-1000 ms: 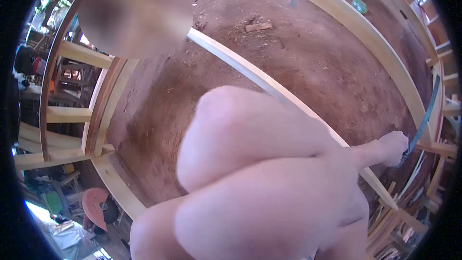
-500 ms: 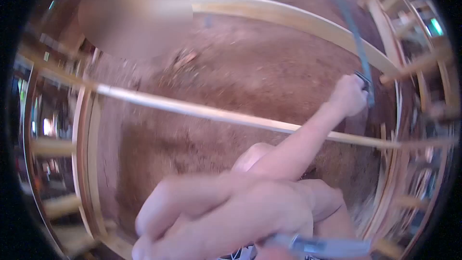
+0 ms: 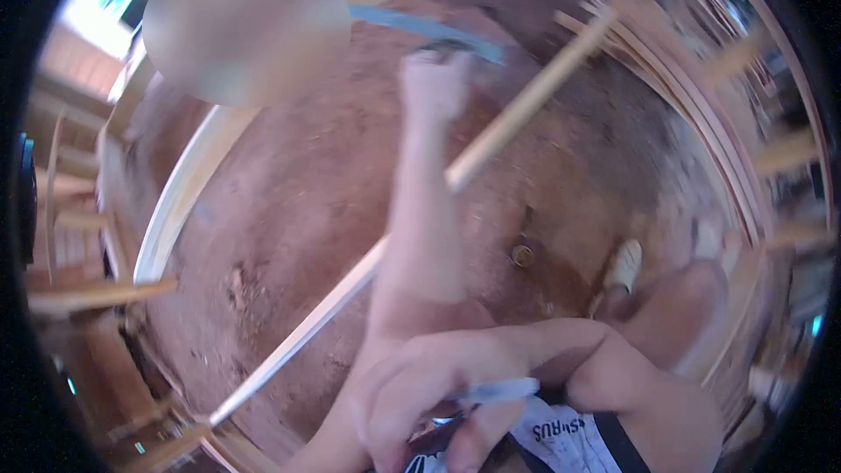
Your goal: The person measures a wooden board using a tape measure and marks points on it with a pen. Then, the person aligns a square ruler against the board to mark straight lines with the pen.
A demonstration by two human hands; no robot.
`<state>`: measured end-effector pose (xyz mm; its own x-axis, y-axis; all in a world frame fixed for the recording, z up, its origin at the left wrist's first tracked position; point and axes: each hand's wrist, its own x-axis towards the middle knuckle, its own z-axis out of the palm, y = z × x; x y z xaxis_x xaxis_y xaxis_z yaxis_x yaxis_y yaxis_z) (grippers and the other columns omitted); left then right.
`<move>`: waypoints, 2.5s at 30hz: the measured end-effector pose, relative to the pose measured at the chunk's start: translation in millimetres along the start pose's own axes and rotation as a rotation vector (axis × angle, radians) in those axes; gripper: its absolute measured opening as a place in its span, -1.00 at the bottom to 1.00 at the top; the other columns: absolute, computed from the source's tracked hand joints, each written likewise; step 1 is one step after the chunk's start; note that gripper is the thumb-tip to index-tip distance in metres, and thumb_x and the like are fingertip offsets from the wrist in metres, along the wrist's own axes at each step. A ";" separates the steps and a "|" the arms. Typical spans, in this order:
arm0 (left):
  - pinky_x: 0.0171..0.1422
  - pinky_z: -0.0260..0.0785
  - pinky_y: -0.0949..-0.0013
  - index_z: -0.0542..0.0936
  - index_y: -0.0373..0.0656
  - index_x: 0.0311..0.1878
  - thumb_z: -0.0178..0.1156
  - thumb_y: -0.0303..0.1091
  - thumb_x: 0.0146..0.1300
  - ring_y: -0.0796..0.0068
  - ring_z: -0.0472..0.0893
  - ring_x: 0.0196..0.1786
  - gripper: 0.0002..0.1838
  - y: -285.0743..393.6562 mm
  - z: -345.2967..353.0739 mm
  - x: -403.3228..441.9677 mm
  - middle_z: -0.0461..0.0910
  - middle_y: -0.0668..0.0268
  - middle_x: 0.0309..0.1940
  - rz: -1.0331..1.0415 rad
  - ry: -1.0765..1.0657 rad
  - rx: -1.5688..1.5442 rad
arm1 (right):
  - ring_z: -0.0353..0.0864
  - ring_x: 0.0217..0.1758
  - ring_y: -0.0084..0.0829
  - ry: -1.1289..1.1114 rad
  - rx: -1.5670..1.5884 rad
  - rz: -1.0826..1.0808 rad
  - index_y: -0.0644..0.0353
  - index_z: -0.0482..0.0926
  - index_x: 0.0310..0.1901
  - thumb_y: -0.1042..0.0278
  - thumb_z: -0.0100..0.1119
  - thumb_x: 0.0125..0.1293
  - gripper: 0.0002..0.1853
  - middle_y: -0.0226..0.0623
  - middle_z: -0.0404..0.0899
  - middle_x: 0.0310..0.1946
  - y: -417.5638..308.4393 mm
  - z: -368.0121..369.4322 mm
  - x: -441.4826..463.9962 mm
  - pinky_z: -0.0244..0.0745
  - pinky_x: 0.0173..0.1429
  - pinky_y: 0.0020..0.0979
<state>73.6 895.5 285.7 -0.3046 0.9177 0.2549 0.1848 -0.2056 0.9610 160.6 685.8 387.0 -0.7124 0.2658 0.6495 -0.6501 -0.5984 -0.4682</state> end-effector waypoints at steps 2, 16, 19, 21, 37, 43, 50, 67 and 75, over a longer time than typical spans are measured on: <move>-0.33 0.40 0.40 0.72 -0.24 -0.39 0.29 -0.40 0.26 0.61 0.56 -0.45 -0.85 -23.0 8.4 9.2 0.64 0.38 -0.53 -0.223 -0.030 0.019 | 0.62 -0.34 -0.25 0.078 -0.051 -0.120 0.42 0.67 -0.17 0.31 0.37 0.35 -0.73 -0.03 0.62 -0.24 -3.1 6.5 -26.0 0.50 -0.30 -0.31; -0.45 0.40 0.39 0.71 -0.29 -0.46 0.35 -0.34 0.21 0.56 0.59 -0.55 -0.79 -29.1 28.2 15.8 0.64 0.30 -0.61 -0.264 0.083 0.398 | 0.48 -0.54 -0.35 0.199 -0.091 -0.518 0.38 0.66 -0.19 0.23 0.16 0.42 -0.69 -0.10 0.63 -0.39 -115.7 2.3 -122.7 0.28 -0.46 -0.32; -0.46 0.35 0.44 0.71 -0.29 -0.42 0.38 -0.36 0.22 0.58 0.56 -0.55 -0.82 -24.8 51.1 11.4 0.64 0.31 -0.56 -0.272 0.057 0.483 | 0.51 -0.52 -0.35 0.125 0.043 -0.464 0.37 0.66 -0.16 0.17 0.13 0.44 -0.65 -0.12 0.64 -0.37 -151.6 -4.7 -155.9 0.31 -0.45 -0.32; -0.46 0.35 0.49 0.69 -0.33 -0.31 0.41 -0.35 0.26 0.56 0.60 -0.51 -0.80 -20.6 59.0 22.7 0.68 0.26 -0.46 -0.315 0.044 0.510 | 0.52 -0.51 -0.36 0.049 0.120 -0.435 0.37 0.66 -0.14 0.13 0.11 0.45 -0.62 -0.14 0.64 -0.36 -178.7 -13.3 -168.6 0.33 -0.44 -0.32; -0.30 0.37 0.49 0.70 -0.34 -0.18 0.34 -0.33 0.31 0.61 0.58 -0.36 -0.78 -42.0 228.7 97.8 0.67 0.35 -0.41 -0.161 -0.145 0.630 | 0.66 -0.40 -0.38 -0.003 0.072 -0.173 0.32 0.65 0.00 -0.18 -0.06 0.54 -0.40 -0.27 0.68 -0.29 -324.5 -148.9 -270.9 0.50 -0.36 -0.35; -0.23 0.47 0.43 0.68 -0.42 -0.27 0.34 -0.45 0.29 0.61 0.56 -0.35 -0.83 -74.2 267.4 86.2 0.65 0.30 -0.44 0.129 -0.235 0.662 | 0.59 -0.34 -0.47 0.958 -0.261 -0.221 0.32 0.65 0.03 -0.28 -0.20 0.58 -0.29 -0.28 0.67 -0.30 -334.8 -244.4 -314.3 0.49 -0.19 -0.41; -0.20 0.55 0.30 0.65 -0.43 -0.39 0.40 -0.42 0.25 0.35 0.70 -0.35 -0.77 -83.2 246.7 49.9 0.72 0.09 -0.39 0.362 -0.230 0.923 | 0.50 -0.27 -0.60 1.679 -0.436 -0.504 0.22 0.67 0.04 -0.10 -0.10 0.60 -0.48 -0.38 0.68 -0.26 -334.3 -276.3 -341.4 0.45 -0.06 -0.48; -0.27 0.58 0.23 0.62 -0.42 -0.43 0.37 -0.45 0.27 0.16 0.73 -0.41 -0.77 -83.5 263.6 48.5 0.71 -0.01 -0.39 0.477 -0.220 1.045 | 0.71 -0.23 -0.46 1.536 -0.607 -0.411 0.25 0.61 -0.06 0.17 0.09 0.42 -0.69 -0.26 0.75 -0.27 -277.5 -345.2 -297.5 0.57 -0.13 -0.36; -0.08 0.56 0.31 0.66 -0.41 -0.28 0.36 -0.43 0.30 0.34 0.72 -0.24 -0.82 -80.9 267.2 43.7 0.73 0.08 -0.28 0.401 -0.199 1.026 | 0.73 -0.22 -0.16 1.583 -0.720 -0.367 0.23 0.64 -0.12 0.20 0.08 0.40 -0.73 -0.09 0.71 -0.30 -275.8 -349.4 -270.9 0.58 -0.11 -0.22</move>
<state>294.9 1043.0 190.6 0.0878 0.9049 0.4166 0.9472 -0.2053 0.2463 440.6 1042.9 130.8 0.2156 0.9618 -0.1686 -0.4856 -0.0442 -0.8730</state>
